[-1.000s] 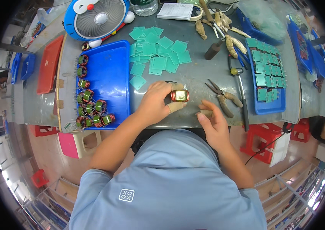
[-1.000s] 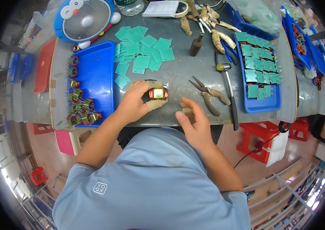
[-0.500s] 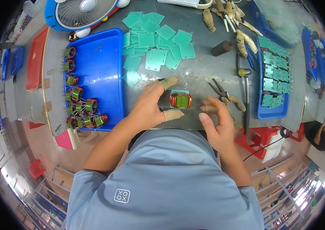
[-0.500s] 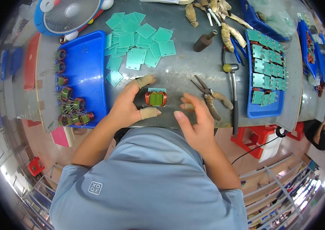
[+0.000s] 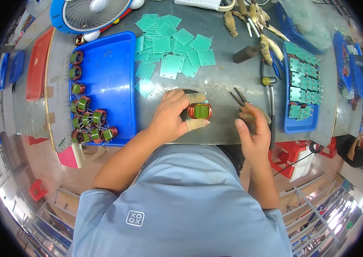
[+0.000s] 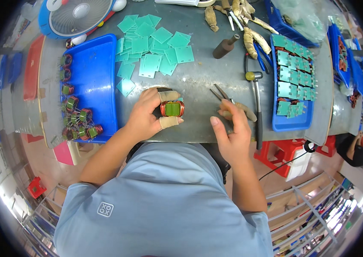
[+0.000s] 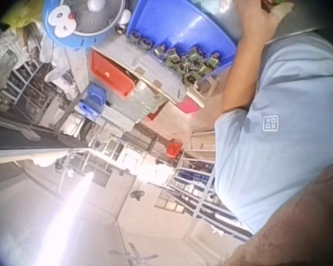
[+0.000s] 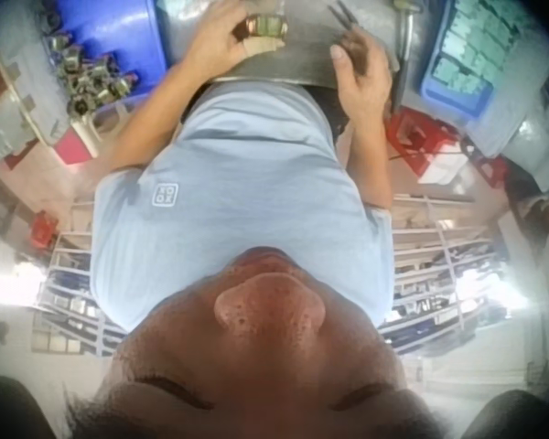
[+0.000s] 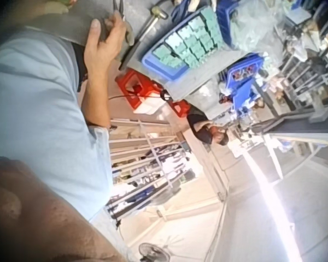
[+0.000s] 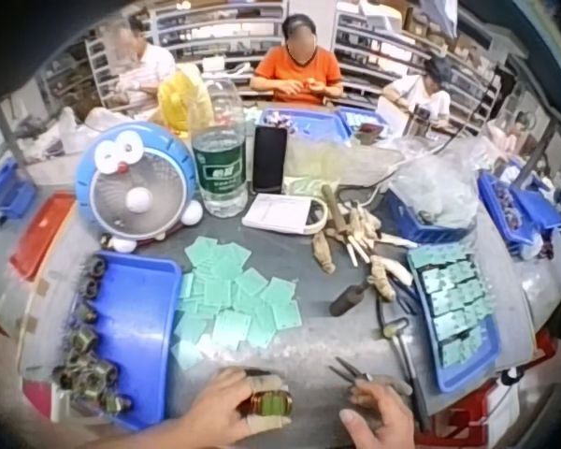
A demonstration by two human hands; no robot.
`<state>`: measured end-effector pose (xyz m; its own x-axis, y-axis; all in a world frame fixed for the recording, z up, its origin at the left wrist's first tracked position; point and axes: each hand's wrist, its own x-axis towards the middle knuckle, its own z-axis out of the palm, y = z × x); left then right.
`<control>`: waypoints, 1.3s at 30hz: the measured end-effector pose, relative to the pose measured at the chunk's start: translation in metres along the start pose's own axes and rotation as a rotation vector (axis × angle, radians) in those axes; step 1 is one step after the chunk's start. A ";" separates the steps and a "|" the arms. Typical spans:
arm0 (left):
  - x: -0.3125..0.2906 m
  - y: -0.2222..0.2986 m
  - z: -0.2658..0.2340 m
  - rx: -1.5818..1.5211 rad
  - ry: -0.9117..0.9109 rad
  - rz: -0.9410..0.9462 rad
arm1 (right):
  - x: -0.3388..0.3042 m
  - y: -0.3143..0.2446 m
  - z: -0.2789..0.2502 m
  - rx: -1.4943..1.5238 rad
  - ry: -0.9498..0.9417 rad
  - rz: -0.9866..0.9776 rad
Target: Assembling a toroidal transformer by fitting green insulation plates and securing them with pliers and a hammer.
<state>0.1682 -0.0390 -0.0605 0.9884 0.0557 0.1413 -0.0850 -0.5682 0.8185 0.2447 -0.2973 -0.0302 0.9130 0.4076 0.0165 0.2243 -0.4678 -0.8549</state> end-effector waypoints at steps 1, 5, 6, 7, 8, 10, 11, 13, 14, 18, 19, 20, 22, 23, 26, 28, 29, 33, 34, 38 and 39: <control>0.001 -0.001 0.000 -0.007 0.003 0.005 | -0.002 0.000 0.000 -0.001 0.003 -0.003; 0.000 0.000 0.001 -0.046 -0.020 -0.048 | -0.006 0.003 -0.008 -0.163 0.066 -0.118; 0.000 0.000 0.001 -0.043 -0.018 -0.041 | -0.006 0.006 -0.013 -0.316 0.112 -0.210; -0.002 -0.002 -0.001 -0.037 -0.033 -0.039 | -0.006 0.018 -0.019 -0.421 0.148 -0.225; -0.002 -0.002 -0.002 -0.033 -0.050 -0.034 | -0.005 0.027 -0.026 -0.497 0.194 -0.245; -0.004 0.002 -0.003 -0.029 -0.014 -0.038 | -0.008 0.041 -0.042 -0.578 0.252 -0.267; -0.006 0.004 -0.004 -0.025 0.023 -0.053 | -0.009 0.049 -0.049 -0.671 0.253 -0.269; -0.010 0.004 -0.007 -0.042 0.035 -0.025 | -0.014 0.064 -0.057 -0.763 0.262 -0.277; -0.011 0.008 -0.010 -0.027 0.021 -0.045 | -0.017 0.070 -0.058 -0.798 0.242 -0.232; -0.013 0.019 -0.023 -0.010 -0.003 -0.072 | -0.016 0.074 -0.067 -0.824 0.166 -0.127; -0.013 0.018 -0.025 -0.053 -0.003 -0.079 | -0.012 0.073 -0.070 -0.823 0.176 -0.133; -0.016 0.018 -0.027 -0.152 0.045 -0.080 | -0.008 0.071 -0.074 -0.778 0.131 -0.075; -0.020 0.017 -0.037 -0.243 0.079 -0.123 | -0.006 0.072 -0.079 -0.712 0.104 -0.084; -0.022 0.017 -0.042 -0.339 0.110 -0.177 | -0.007 0.075 -0.082 -0.711 0.116 -0.090; -0.030 0.013 -0.040 -0.269 0.126 -0.118 | -0.012 0.074 -0.084 -0.640 0.226 -0.173; -0.030 0.009 -0.035 -0.241 0.118 -0.087 | -0.024 0.069 -0.075 -0.124 0.277 0.043; -0.029 0.008 -0.033 -0.163 0.117 -0.054 | -0.032 0.037 -0.064 0.113 0.195 0.168; -0.010 0.006 -0.022 -0.260 0.130 -0.049 | -0.048 -0.001 -0.022 0.568 0.063 0.230; -0.007 0.000 -0.020 -0.272 0.146 -0.029 | -0.043 -0.012 -0.010 0.650 0.021 0.219; -0.005 -0.005 -0.018 -0.348 0.166 -0.056 | -0.040 -0.028 0.027 0.862 -0.004 0.252; -0.008 -0.003 -0.018 -0.325 0.151 -0.084 | -0.048 -0.023 0.027 0.869 0.003 0.242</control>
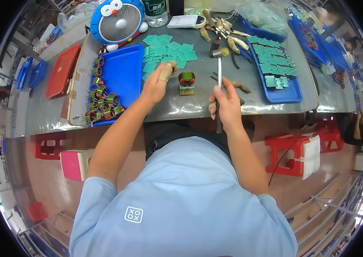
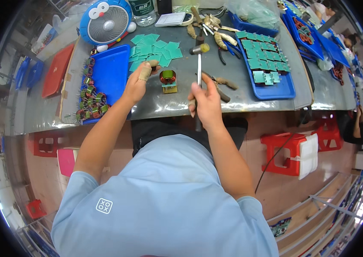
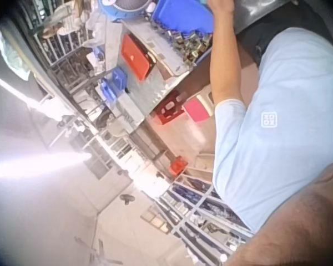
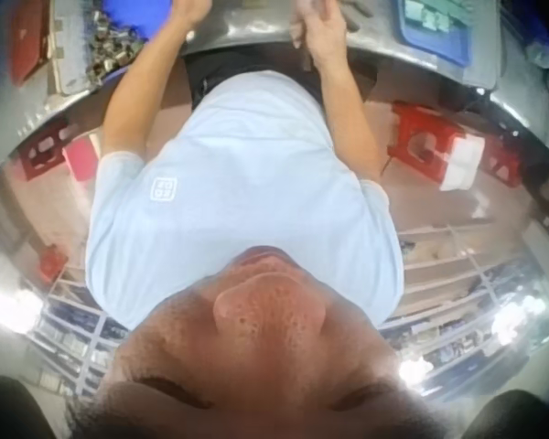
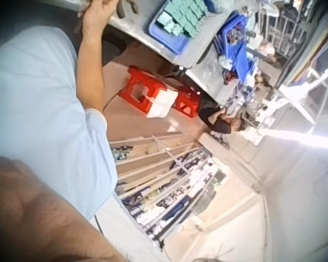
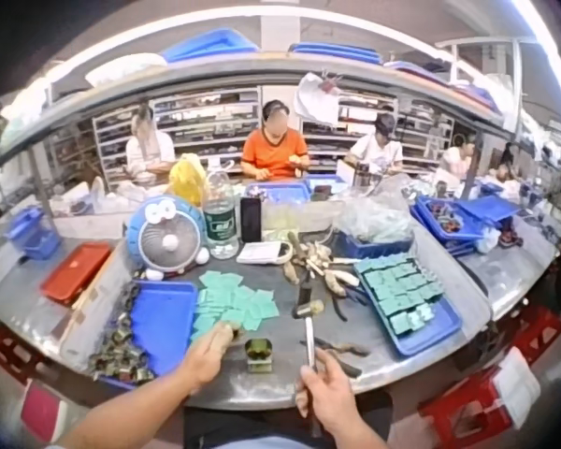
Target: Assembling a toroidal transformer by fitting green insulation plates and securing them with pliers and a hammer.
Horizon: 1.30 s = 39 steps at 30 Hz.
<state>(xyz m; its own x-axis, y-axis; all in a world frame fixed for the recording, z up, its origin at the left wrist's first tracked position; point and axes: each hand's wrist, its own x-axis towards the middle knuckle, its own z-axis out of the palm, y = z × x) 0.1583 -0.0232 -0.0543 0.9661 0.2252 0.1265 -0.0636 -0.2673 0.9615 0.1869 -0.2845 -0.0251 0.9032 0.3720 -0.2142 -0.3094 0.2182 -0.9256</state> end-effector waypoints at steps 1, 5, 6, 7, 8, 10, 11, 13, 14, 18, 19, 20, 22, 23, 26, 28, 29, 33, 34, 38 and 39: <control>-0.004 0.001 -0.001 0.024 -0.011 -0.032 | -0.009 0.005 -0.005 -0.028 -0.040 -0.005; -0.015 0.011 -0.002 0.165 -0.046 0.055 | -0.038 0.023 -0.026 -0.019 -0.097 0.016; -0.016 0.009 0.001 0.258 -0.073 0.146 | -0.043 0.031 -0.030 0.010 -0.097 0.035; -0.016 0.011 0.003 0.350 -0.099 0.238 | -0.046 0.032 -0.029 -0.035 -0.109 0.050; -0.016 0.014 0.006 0.349 -0.102 0.243 | -0.051 0.033 -0.029 -0.034 -0.105 0.045; -0.017 0.022 0.014 0.643 -0.148 0.300 | -0.060 0.031 -0.023 -0.092 -0.054 0.020; -0.018 0.027 0.018 0.646 -0.180 0.234 | -0.061 0.030 -0.021 -0.084 -0.057 0.025; -0.018 0.021 0.024 0.603 -0.167 0.245 | -0.062 0.029 -0.017 -0.090 -0.061 0.021; -0.017 0.017 0.026 0.558 -0.150 0.250 | -0.061 0.028 -0.015 -0.100 -0.069 0.022; -0.015 0.002 0.029 0.565 -0.112 0.274 | -0.057 0.023 -0.014 -0.120 -0.073 0.020; -0.013 0.001 0.028 0.569 -0.116 0.290 | -0.055 0.017 -0.014 -0.088 -0.011 -0.040; -0.011 -0.001 0.028 0.573 -0.119 0.306 | -0.052 0.014 -0.013 -0.057 0.050 -0.099; -0.010 -0.002 0.031 0.561 -0.115 0.294 | -0.047 0.017 -0.012 -0.025 0.098 -0.157; -0.009 -0.003 0.032 0.552 -0.115 0.287 | -0.047 0.020 -0.007 -0.154 0.018 -0.062; -0.009 -0.011 0.031 0.494 -0.055 0.349 | -0.043 0.020 0.000 -0.225 -0.097 0.119; -0.007 -0.008 0.031 0.509 -0.050 0.348 | -0.039 0.006 -0.009 -0.188 -0.045 -0.005; -0.010 -0.007 0.031 0.528 -0.048 0.350 | -0.038 0.000 -0.008 -0.138 0.074 -0.075; -0.013 -0.010 0.030 0.549 -0.044 0.317 | -0.049 0.013 0.001 -0.312 -0.102 0.093; -0.014 -0.009 0.030 0.551 -0.035 0.320 | -0.049 0.012 -0.001 -0.316 -0.108 0.087; -0.013 -0.006 0.027 0.530 -0.115 0.305 | -0.042 -0.014 -0.017 -0.385 0.066 -0.165; -0.015 -0.006 0.025 0.530 -0.112 0.289 | -0.042 -0.023 -0.020 -0.411 0.077 -0.161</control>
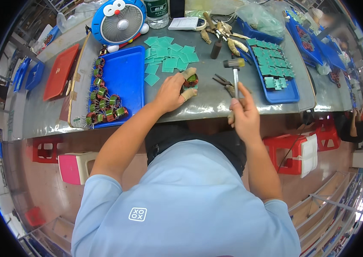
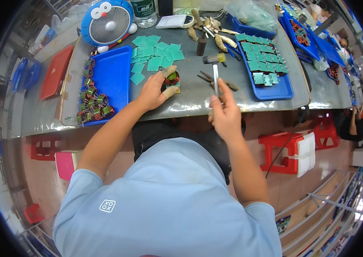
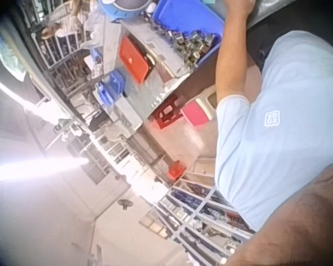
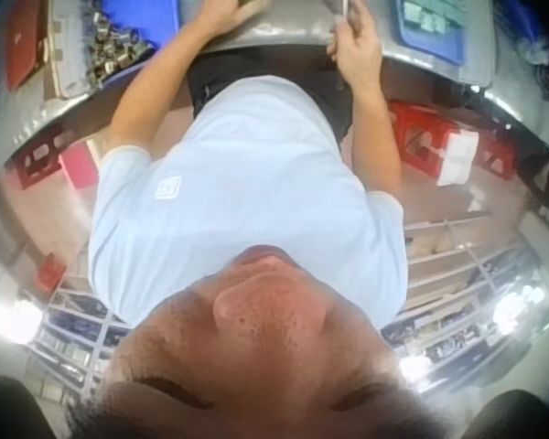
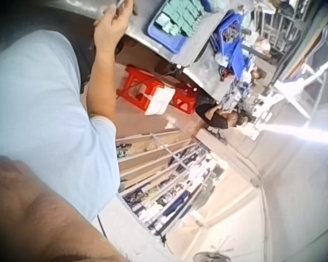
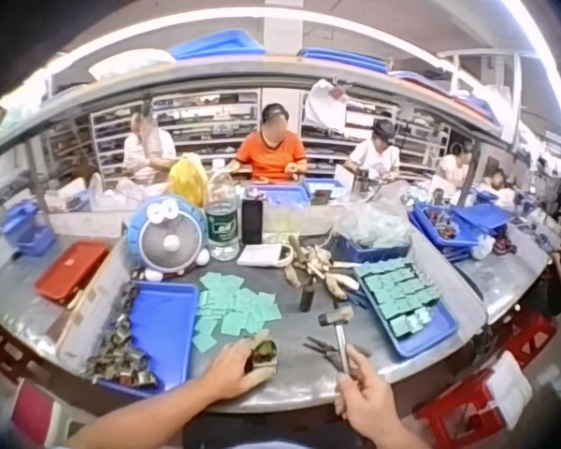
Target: Assembling a toroidal transformer by fitting green insulation plates and securing them with pliers and a hammer.
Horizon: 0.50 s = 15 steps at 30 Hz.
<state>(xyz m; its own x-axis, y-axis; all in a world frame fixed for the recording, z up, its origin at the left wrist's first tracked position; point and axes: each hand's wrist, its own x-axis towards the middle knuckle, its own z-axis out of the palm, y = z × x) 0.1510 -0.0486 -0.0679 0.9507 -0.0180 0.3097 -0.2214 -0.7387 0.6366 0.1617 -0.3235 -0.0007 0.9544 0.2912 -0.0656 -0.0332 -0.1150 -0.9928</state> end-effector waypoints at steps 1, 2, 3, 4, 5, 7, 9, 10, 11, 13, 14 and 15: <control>0.001 -0.001 0.000 -0.003 0.004 -0.010 | 0.001 -0.010 -0.006 -0.031 0.010 -0.001; -0.001 -0.001 0.000 -0.005 0.005 -0.010 | 0.002 -0.011 -0.010 -0.091 0.006 -0.003; -0.004 -0.001 0.001 -0.172 0.095 -0.062 | 0.001 -0.009 -0.009 -0.093 0.006 -0.003; -0.005 -0.002 0.001 -0.337 0.186 -0.118 | -0.001 -0.007 -0.006 -0.158 -0.031 -0.014; -0.005 -0.004 0.000 -0.337 0.188 -0.124 | -0.003 -0.006 -0.004 -0.224 -0.067 -0.027; -0.002 -0.006 -0.003 -0.308 0.108 -0.158 | -0.001 -0.008 -0.005 -0.355 -0.116 0.013; 0.003 -0.001 0.000 -0.275 0.127 -0.124 | 0.006 -0.006 -0.005 -0.643 -0.116 -0.559; 0.006 0.001 0.001 -0.241 0.142 -0.084 | 0.006 -0.019 -0.001 -0.670 -0.150 -0.526; 0.008 0.001 0.002 -0.244 0.146 -0.088 | 0.007 -0.028 0.002 -0.673 -0.155 -0.526; 0.013 0.001 0.001 -0.283 0.041 -0.187 | 0.012 -0.042 0.007 -0.758 -0.265 -0.501; 0.014 0.003 0.000 -0.286 0.043 -0.191 | 0.015 -0.048 0.007 -0.761 -0.270 -0.500; 0.013 0.004 -0.002 -0.284 0.055 -0.177 | 0.019 -0.053 0.007 -0.844 -0.311 -0.546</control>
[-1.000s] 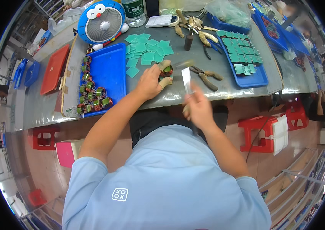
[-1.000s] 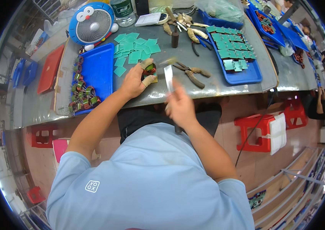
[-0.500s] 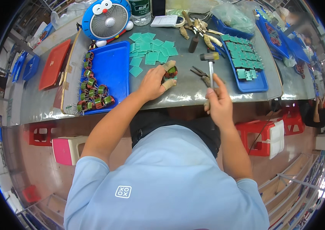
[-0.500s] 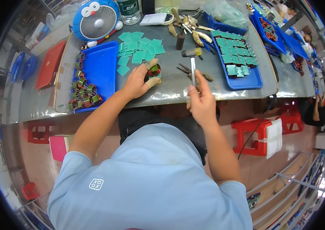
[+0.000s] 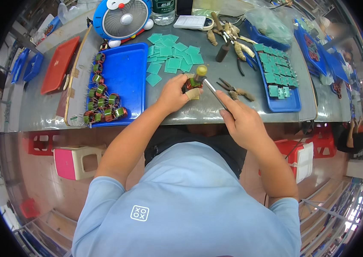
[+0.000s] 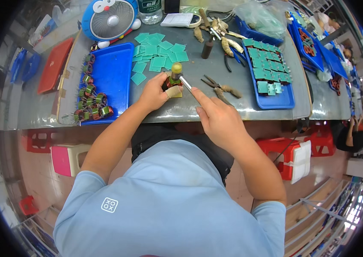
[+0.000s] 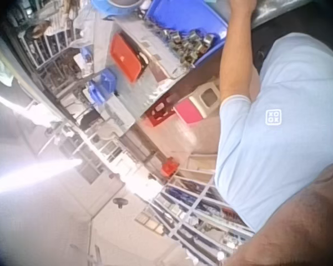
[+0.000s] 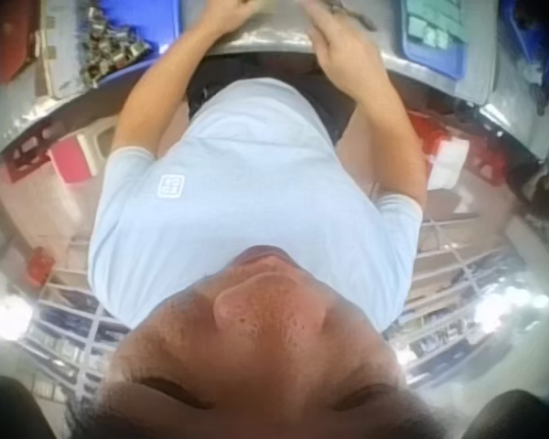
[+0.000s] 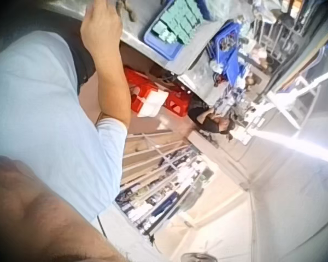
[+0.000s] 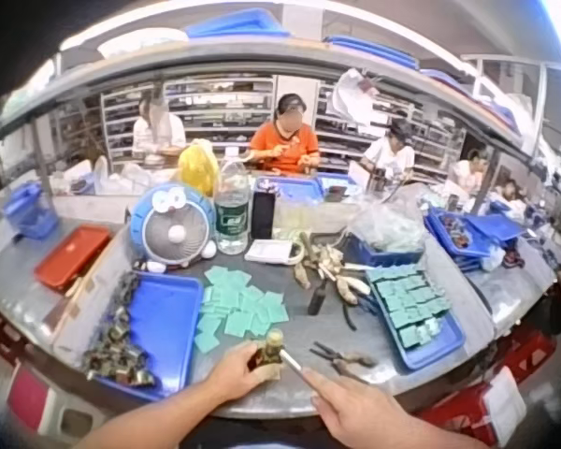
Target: Assembling a toroidal transformer by fitting green insulation plates and securing them with pliers and a hammer.
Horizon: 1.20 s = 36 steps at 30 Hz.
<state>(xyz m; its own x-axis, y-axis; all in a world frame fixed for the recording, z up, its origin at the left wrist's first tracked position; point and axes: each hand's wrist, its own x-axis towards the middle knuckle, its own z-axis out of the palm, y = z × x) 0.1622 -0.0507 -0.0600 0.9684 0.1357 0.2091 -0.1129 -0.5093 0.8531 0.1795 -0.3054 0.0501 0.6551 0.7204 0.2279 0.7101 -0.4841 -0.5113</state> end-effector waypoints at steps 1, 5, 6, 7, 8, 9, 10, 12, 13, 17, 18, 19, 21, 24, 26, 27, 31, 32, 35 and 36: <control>-0.002 0.002 0.000 0.000 0.010 0.012 | 0.004 -0.001 -0.004 -0.078 -0.046 -0.052; -0.003 -0.002 0.004 -0.003 0.017 0.014 | 0.016 -0.002 -0.007 -0.096 -0.009 -0.052; -0.003 -0.004 0.007 -0.010 0.040 0.015 | 0.016 0.008 0.000 -0.151 -0.062 -0.074; -0.003 -0.005 0.008 -0.018 0.063 0.013 | 0.018 0.012 0.003 -0.203 -0.116 -0.096; -0.003 -0.006 0.008 -0.019 0.064 0.009 | 0.019 0.015 0.001 -0.202 -0.121 -0.097; -0.002 -0.007 0.008 -0.013 0.058 0.024 | 0.020 0.017 -0.002 -0.192 -0.120 -0.105; -0.004 -0.008 0.008 -0.008 0.051 0.036 | 0.021 0.015 -0.005 -0.180 -0.121 -0.112; -0.003 -0.009 0.008 -0.001 0.059 0.039 | 0.022 0.006 -0.012 -0.150 -0.077 -0.109; -0.002 -0.010 0.009 0.007 0.069 0.052 | 0.021 0.004 -0.014 -0.126 -0.023 -0.107; 0.001 -0.008 0.009 0.029 0.068 0.047 | 0.008 0.015 0.000 -0.223 -0.170 -0.045; 0.000 -0.007 0.008 0.021 0.058 0.035 | 0.009 0.016 -0.003 -0.224 -0.164 -0.048; -0.001 -0.006 0.005 0.015 0.050 0.024 | 0.011 0.016 -0.009 -0.086 -0.147 -0.017; -0.002 -0.004 -0.001 0.016 0.029 0.022 | 0.008 0.028 -0.010 0.106 -0.027 0.025; 0.000 0.006 -0.009 -0.109 -0.023 -0.056 | -0.003 0.069 -0.001 0.155 0.192 0.209; 0.001 0.027 -0.018 -0.523 -0.013 -0.237 | -0.003 0.100 0.000 0.111 0.133 0.350; 0.003 0.027 -0.023 -0.524 -0.028 -0.239 | -0.003 0.113 0.002 0.066 0.064 0.497; 0.019 0.053 -0.037 -0.680 0.016 -0.202 | 0.001 0.129 0.016 -0.331 0.274 0.020; 0.021 0.058 -0.039 -0.670 0.018 -0.199 | 0.011 0.107 0.019 -0.179 0.336 0.041; 0.025 0.078 -0.036 -0.766 0.038 -0.230 | 0.033 0.051 0.035 0.730 0.141 0.234; 0.025 0.083 -0.034 -0.786 0.047 -0.230 | 0.042 0.031 0.045 1.025 0.125 0.221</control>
<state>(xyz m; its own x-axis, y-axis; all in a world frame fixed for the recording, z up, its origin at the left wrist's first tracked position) 0.1698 -0.0609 0.0327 0.9780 0.2083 -0.0074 -0.0519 0.2778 0.9592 0.2179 -0.2676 0.0061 0.8067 0.5827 0.0985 0.0525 0.0953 -0.9941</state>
